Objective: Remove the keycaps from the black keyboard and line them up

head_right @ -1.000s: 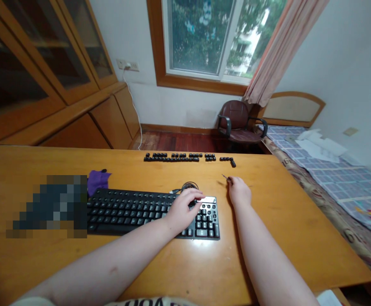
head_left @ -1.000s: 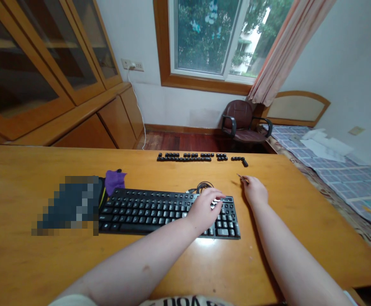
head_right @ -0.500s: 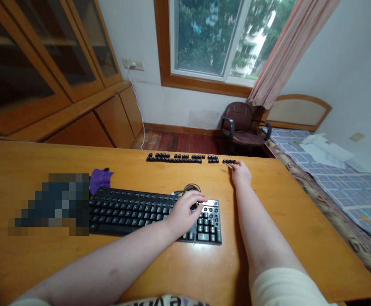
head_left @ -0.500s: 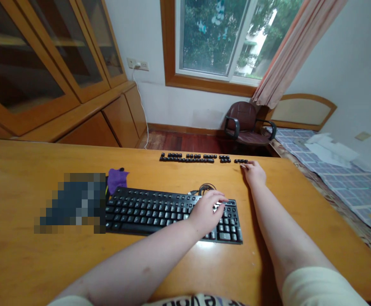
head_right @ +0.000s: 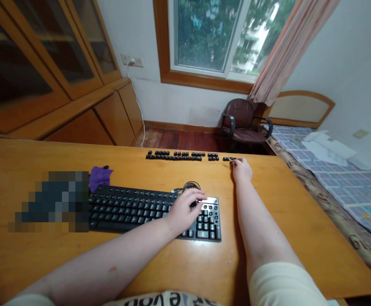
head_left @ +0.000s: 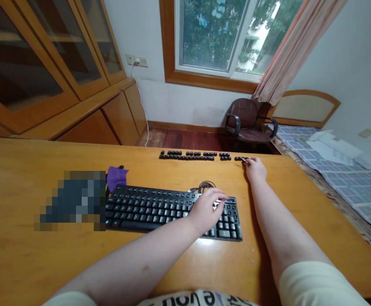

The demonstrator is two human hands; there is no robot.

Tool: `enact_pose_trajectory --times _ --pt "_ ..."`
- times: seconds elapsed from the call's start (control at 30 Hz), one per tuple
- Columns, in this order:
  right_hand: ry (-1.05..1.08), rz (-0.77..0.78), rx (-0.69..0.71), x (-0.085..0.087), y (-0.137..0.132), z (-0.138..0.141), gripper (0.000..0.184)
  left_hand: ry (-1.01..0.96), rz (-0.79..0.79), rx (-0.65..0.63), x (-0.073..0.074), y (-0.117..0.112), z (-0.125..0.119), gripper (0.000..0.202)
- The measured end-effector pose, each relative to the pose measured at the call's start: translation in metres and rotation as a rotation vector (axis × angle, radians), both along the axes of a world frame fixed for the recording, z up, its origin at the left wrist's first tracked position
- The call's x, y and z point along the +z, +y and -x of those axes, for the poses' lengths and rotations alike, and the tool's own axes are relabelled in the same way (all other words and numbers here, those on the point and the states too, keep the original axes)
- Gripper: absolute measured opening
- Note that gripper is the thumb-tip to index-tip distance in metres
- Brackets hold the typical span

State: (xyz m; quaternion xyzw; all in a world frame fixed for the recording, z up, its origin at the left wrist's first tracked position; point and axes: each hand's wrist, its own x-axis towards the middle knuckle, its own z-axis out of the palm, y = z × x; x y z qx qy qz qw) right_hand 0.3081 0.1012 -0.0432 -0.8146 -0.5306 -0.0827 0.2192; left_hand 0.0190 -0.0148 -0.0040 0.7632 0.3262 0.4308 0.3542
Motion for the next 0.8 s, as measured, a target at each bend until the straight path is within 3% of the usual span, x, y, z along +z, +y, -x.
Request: enact_pose_trajectory --times 0.23,0.4,0.5,0.67,0.73,0.8 --pt "-0.023 -0.146 -0.011 0.004 -0.01 0.002 0.029 0.024 -0.028 0.003 0.003 0.0 0.002 0.019" --pt "-0.033 -0.379 0.105 0.006 -0.033 0.011 0.018 0.136 -0.091 0.037 0.002 -0.001 0.003 0.022" --pt "0.03 -0.479 0.21 0.008 -0.057 0.027 0.023 0.279 -0.117 0.042 0.001 -0.003 0.002 0.023" --pt "0.317 -0.645 0.33 0.015 -0.102 0.071 0.034 0.468 -0.146 -0.022 -0.001 -0.005 0.0 0.034" --pt "0.561 -0.596 0.337 0.023 -0.115 0.087 0.03 0.507 -0.158 -0.049 -0.001 -0.005 0.0 0.04" --pt "0.802 -0.44 0.389 0.032 -0.123 0.098 0.017 0.525 -0.162 -0.063 0.0 -0.004 0.0 0.045"
